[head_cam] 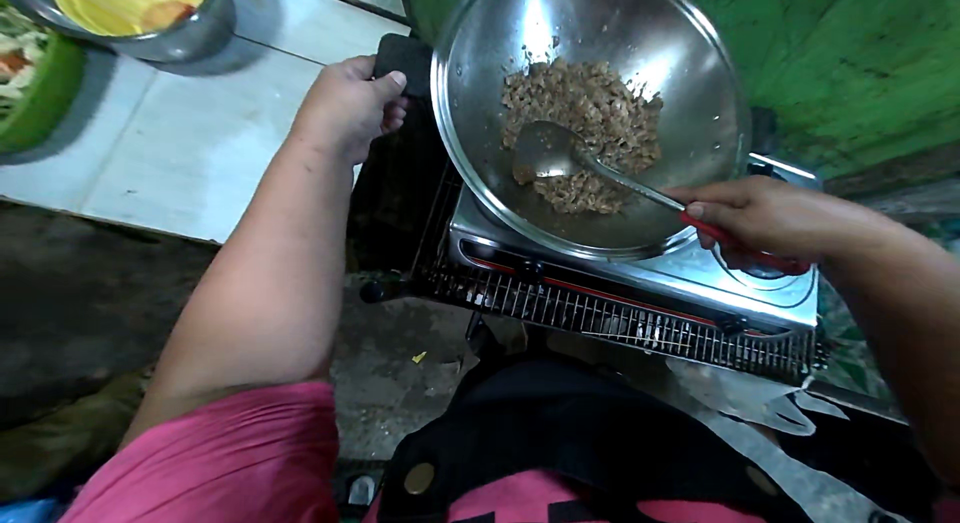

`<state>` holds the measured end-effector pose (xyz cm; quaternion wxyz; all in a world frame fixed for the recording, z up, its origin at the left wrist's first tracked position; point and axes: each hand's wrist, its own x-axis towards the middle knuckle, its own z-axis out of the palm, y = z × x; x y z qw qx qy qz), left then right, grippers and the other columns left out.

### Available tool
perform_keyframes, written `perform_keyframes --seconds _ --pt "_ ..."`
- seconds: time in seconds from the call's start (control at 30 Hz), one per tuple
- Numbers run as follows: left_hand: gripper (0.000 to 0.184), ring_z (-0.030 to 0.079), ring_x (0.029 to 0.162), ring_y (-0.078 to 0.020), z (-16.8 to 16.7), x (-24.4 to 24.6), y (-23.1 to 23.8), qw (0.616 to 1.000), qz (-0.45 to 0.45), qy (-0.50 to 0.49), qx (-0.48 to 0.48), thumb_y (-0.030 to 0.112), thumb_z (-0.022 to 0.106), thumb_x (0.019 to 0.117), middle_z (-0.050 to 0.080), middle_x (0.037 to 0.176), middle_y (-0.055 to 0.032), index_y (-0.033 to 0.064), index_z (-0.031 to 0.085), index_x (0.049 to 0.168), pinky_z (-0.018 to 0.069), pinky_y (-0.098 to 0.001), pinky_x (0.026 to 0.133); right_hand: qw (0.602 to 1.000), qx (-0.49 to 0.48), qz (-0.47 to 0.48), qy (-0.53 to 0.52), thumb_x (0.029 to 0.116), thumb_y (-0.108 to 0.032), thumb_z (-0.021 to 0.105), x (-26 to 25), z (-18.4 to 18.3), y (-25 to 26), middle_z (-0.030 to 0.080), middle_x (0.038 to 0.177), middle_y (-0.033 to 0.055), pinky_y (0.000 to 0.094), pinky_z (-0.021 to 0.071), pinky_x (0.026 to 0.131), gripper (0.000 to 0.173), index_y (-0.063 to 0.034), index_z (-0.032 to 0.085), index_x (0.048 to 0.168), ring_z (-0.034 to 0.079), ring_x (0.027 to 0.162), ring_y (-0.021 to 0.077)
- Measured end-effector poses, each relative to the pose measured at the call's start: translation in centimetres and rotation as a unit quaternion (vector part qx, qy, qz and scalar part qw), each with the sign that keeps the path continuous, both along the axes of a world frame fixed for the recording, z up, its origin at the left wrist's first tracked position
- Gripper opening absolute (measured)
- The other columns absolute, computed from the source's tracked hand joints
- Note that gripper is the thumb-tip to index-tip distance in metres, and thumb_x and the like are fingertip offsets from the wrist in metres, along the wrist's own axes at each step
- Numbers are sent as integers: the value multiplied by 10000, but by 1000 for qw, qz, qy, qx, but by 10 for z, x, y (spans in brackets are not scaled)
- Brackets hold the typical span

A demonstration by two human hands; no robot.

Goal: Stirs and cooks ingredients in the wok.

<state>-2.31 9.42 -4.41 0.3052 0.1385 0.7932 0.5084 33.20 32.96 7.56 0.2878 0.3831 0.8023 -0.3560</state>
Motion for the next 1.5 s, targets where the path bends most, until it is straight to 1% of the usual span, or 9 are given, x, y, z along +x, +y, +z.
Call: perform_keyframes --seconds 0.2,0.4,0.57,0.83,1.03,1.17,1.23,1.33,1.5 --pt "312 633 774 -31 -1 0 1 1000 -4 7 -9 281 557 1066 647 985 24 174 583 1357 540 -202 731 998 -50 -32 8 1130 -261 397 11 5 2 680 791 103 295 524 438 427 -275 508 1542 575 466 166" --pt "306 634 777 -27 -1 0 1 1000 2 4 -10 277 562 1065 646 989 23 177 587 1353 540 -195 731 998 -64 6 7 1126 -311 398 22 10 0 694 834 78 283 471 372 428 -344 504 1540 549 442 158" --pt "310 641 779 -32 1 2 2 1000 5 -1 -6 266 564 1064 648 991 17 170 578 1358 548 -199 733 997 -75 0 16 1119 -294 423 24 19 -11 658 777 72 266 434 343 424 -344 525 1528 505 410 137" --pt "322 650 781 -41 2 4 3 1000 16 -6 0 254 570 1059 643 993 12 150 556 1363 557 -203 733 999 -37 29 5 1122 -260 421 29 30 -26 681 799 50 284 452 377 430 -358 523 1527 516 426 135" --pt "318 646 776 -31 2 6 5 999 29 -6 11 233 568 1058 636 995 12 139 554 1362 556 -193 729 994 -17 91 63 1118 -198 442 32 4 -19 660 785 42 265 479 427 441 -293 510 1544 525 455 99" --pt "318 644 779 -28 0 6 5 1000 24 3 15 237 567 1057 639 1000 18 130 555 1356 556 -197 742 989 66 126 26 1114 -257 463 24 -7 -23 646 763 66 347 493 492 438 -289 498 1550 533 502 137" --pt "313 644 774 -31 2 7 5 999 30 2 13 232 570 1056 640 989 14 130 562 1352 556 -198 740 995 38 92 -25 1123 -279 429 16 -8 -25 644 768 79 327 497 457 445 -288 471 1566 529 466 139" --pt "312 642 771 -26 2 7 6 999 31 -2 11 231 569 1056 636 987 15 127 560 1350 556 -195 739 996 -62 30 -51 1133 -308 403 10 -9 -16 651 725 68 274 452 397 393 -247 555 1490 506 424 122" --pt "313 644 764 -29 2 6 6 999 34 -7 9 234 568 1059 635 984 15 131 558 1355 559 -197 731 990 -138 -5 -34 1132 -293 398 -1 0 -8 639 750 70 252 444 410 406 -243 539 1510 513 461 124"
